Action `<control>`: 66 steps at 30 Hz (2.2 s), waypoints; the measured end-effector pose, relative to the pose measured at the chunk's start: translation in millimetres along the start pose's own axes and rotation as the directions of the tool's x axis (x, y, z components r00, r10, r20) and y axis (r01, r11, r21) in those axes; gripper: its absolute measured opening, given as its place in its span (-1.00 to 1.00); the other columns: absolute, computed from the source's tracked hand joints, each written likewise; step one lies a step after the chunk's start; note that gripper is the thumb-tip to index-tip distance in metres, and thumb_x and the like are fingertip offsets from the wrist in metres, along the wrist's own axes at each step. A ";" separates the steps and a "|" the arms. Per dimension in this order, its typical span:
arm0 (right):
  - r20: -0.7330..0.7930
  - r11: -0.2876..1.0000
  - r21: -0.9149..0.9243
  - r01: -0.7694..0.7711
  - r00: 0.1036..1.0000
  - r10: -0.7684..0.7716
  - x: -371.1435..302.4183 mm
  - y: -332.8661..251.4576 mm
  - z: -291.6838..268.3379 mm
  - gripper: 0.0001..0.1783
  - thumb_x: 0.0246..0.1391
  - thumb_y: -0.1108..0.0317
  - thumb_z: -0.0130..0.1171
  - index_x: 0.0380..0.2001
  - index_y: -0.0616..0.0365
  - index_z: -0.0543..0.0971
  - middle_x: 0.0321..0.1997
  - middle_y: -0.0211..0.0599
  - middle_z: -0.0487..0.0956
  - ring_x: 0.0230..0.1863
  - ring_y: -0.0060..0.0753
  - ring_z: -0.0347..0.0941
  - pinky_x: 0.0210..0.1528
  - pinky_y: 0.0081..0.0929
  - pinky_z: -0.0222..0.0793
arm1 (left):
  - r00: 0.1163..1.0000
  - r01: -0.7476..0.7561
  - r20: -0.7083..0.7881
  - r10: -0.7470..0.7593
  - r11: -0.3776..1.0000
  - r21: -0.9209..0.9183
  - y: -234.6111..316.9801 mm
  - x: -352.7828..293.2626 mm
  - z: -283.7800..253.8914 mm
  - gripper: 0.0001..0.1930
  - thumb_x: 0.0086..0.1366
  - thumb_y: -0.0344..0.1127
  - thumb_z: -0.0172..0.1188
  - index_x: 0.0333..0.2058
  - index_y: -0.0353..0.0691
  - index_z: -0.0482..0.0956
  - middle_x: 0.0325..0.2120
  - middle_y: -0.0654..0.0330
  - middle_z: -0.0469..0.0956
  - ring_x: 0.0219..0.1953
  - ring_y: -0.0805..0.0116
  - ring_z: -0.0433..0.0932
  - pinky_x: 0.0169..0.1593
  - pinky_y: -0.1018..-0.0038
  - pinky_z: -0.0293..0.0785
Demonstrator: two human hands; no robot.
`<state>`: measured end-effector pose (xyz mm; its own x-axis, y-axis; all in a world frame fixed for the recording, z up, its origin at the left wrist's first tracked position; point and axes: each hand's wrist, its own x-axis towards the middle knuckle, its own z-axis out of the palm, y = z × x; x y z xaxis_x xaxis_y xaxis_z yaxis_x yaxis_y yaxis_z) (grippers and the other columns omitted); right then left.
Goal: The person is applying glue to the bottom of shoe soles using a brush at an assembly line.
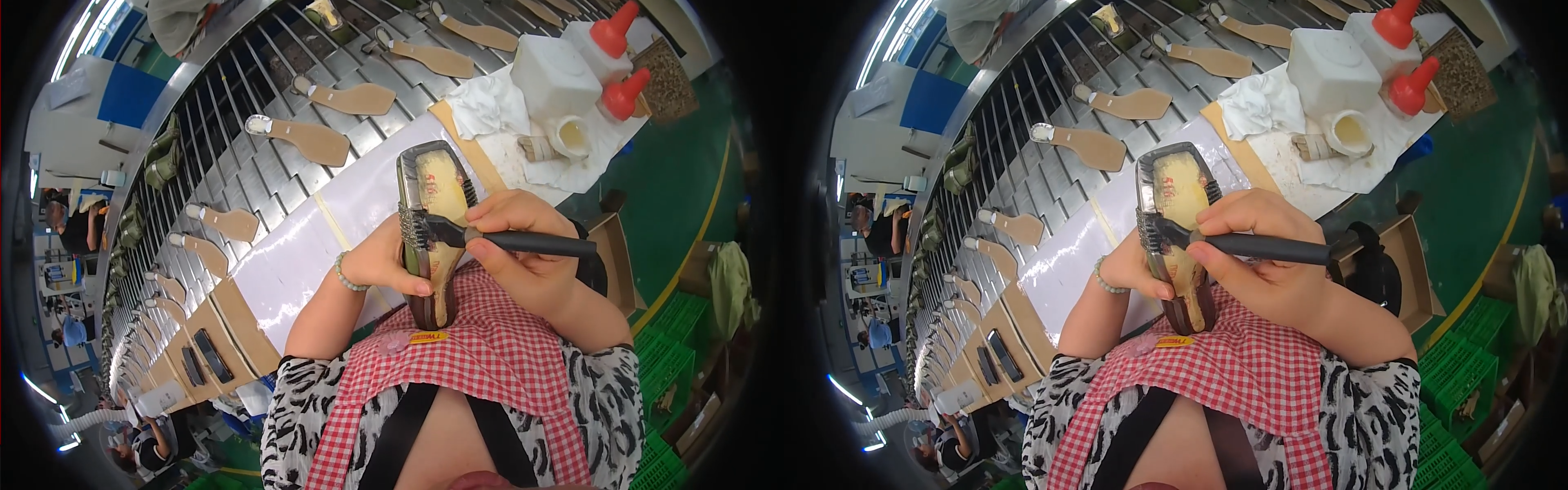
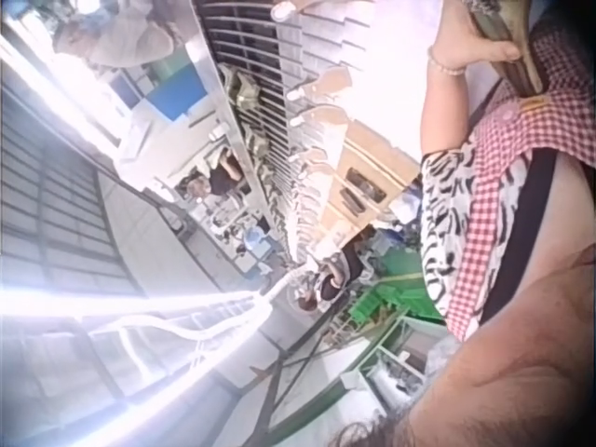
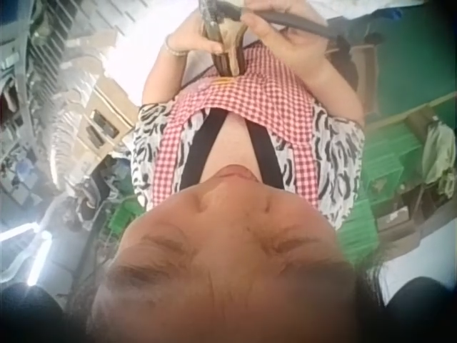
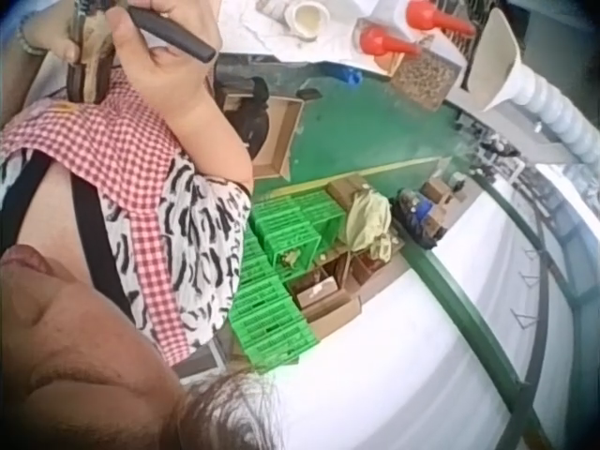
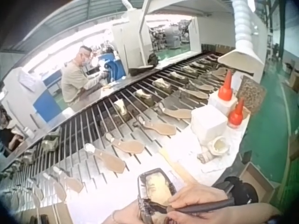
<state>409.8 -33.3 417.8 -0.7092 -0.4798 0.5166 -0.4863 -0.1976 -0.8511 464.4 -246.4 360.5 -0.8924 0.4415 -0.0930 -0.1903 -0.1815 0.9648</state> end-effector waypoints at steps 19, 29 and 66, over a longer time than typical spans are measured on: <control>0.262 0.991 0.067 -0.114 0.961 0.092 5.4 -8.0 -27.4 -0.81 -0.15 0.56 0.31 -0.39 0.27 0.54 -0.34 -0.16 0.57 -0.29 -0.42 0.51 -0.21 -0.52 0.40 | 0.988 0.030 0.150 -0.033 0.999 0.023 -10.7 3.3 -4.7 -0.04 -0.28 -0.04 0.55 0.09 -0.36 0.29 -0.04 0.16 0.41 -0.03 0.39 0.35 0.06 0.47 0.30; -0.423 0.832 -0.385 -0.398 0.878 0.224 12.8 21.5 -131.2 -0.80 -0.06 0.44 0.31 -0.36 0.27 0.53 -0.43 -0.45 0.56 -0.37 -0.68 0.41 -0.30 -0.72 0.27 | 0.969 -0.078 -0.248 0.024 0.974 -0.211 -59.8 -17.5 -9.4 0.00 -0.17 0.19 0.45 0.11 -0.37 0.23 -0.06 0.15 0.44 -0.04 0.36 0.45 0.04 0.40 0.40; -0.277 0.437 0.866 -0.244 0.493 0.825 -40.4 126.2 -190.9 -0.79 0.08 0.38 0.20 -0.19 0.16 0.53 -0.29 -0.24 0.59 -0.15 -0.30 0.52 -0.07 -0.37 0.45 | 0.949 -0.078 -0.297 -0.103 0.838 -0.540 -39.3 -7.2 -7.8 0.30 -0.24 0.73 -0.17 0.19 -0.40 0.10 -0.26 0.06 0.48 -0.36 0.30 0.54 -0.37 0.47 0.52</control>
<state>279.6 124.4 307.2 -0.8922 -0.1630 -0.4212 0.4027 -0.7094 -0.5784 475.1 -249.3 321.3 -0.9492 0.1771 -0.2602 -0.3106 -0.6612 0.6829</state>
